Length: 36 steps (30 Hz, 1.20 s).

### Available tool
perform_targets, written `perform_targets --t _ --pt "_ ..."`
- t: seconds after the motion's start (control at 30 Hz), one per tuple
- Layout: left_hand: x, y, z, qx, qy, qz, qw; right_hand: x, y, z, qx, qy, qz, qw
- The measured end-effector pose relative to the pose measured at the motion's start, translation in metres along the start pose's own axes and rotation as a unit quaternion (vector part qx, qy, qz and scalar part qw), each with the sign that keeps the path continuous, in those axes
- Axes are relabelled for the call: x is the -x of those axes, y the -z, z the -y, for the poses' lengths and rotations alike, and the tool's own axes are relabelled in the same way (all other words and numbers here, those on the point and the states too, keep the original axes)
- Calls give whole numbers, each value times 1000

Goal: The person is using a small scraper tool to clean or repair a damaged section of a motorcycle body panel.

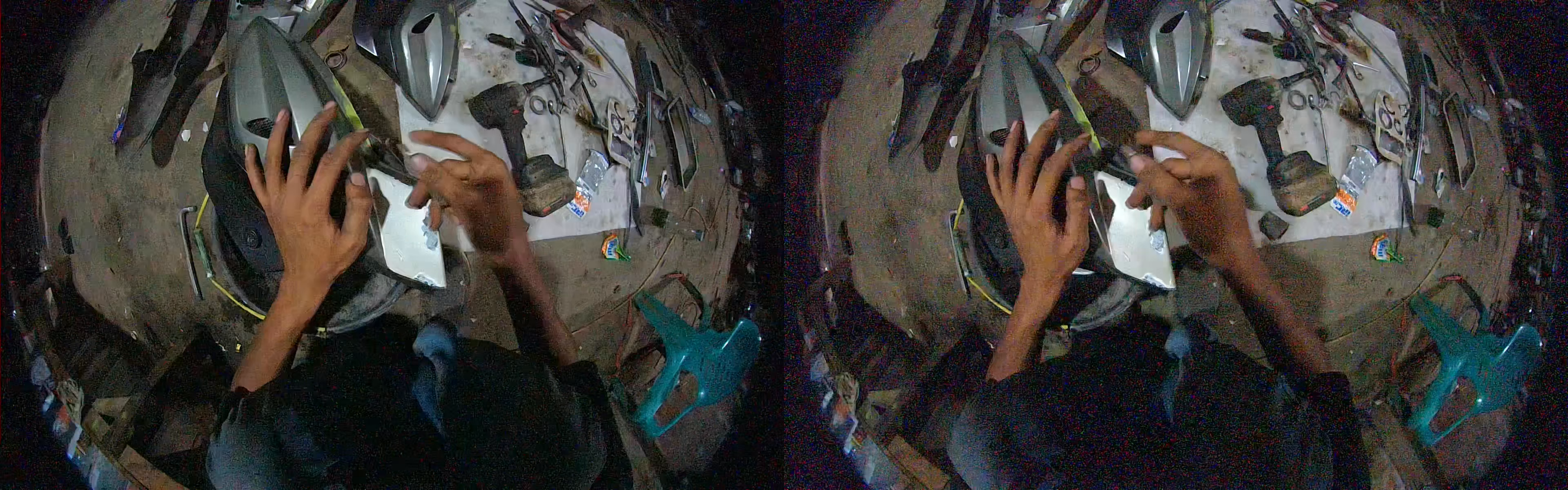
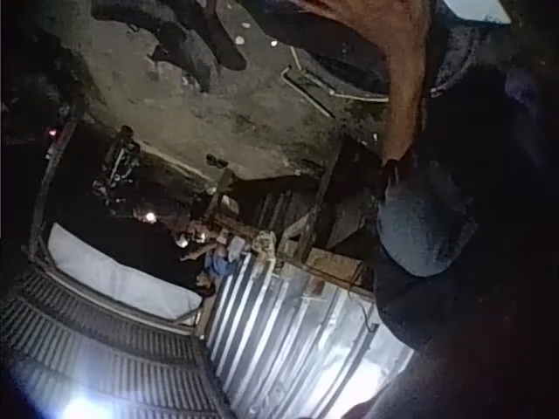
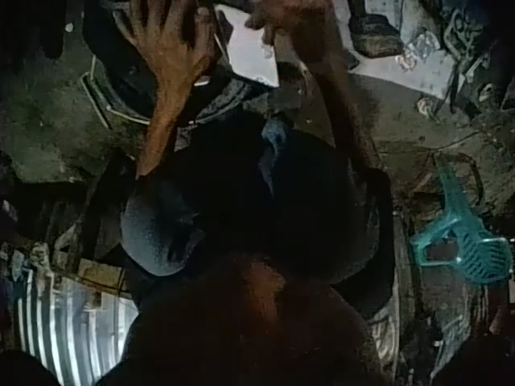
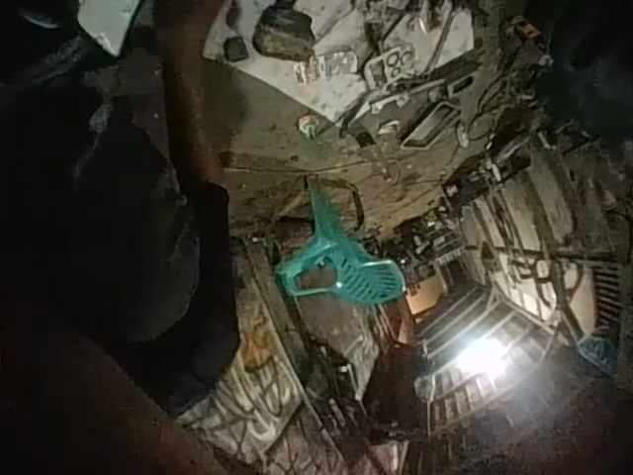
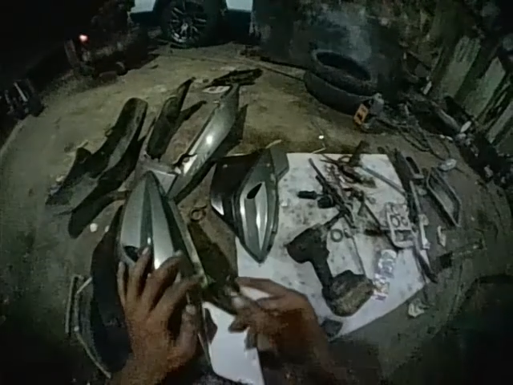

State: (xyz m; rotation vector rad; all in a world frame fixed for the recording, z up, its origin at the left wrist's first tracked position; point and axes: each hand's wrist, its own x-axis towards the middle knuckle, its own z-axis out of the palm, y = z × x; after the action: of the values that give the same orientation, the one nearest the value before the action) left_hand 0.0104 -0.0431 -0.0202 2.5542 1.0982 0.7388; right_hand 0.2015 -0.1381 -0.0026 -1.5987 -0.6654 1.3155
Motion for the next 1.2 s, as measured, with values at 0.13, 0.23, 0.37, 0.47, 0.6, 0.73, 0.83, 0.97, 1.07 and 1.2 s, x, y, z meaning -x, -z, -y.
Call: perform_targets --t 0.13,0.23,0.37,0.47,0.6,0.73,0.83,0.97,1.07,1.2 --pt "1 15 -4 -34 -102 74 991 20 33 -11 -14 13 -43 999" --pt "2 16 -2 -26 -144 122 982 37 37 -16 12 -2 -78 997" --pt "-3 17 -9 -35 -170 173 969 56 23 -16 14 14 -108 994" --pt "1 20 -17 -44 -171 177 968 55 18 -16 68 -36 -83 994" --pt "4 13 -26 -7 -140 162 977 52 9 -10 56 6 -61 997" --pt "7 10 -23 23 -125 129 984 48 6 -26 56 46 -79 994" --pt "11 9 -19 32 -123 119 985 48 5 -17 104 12 -78 991" --pt "7 9 -22 50 -117 107 986 46 6 -18 69 -3 -82 994" --pt "8 9 -22 53 -99 107 988 45 4 -20 40 -9 -79 996" --pt "6 6 -22 36 -102 102 989 44 1 -25 43 32 -71 996"
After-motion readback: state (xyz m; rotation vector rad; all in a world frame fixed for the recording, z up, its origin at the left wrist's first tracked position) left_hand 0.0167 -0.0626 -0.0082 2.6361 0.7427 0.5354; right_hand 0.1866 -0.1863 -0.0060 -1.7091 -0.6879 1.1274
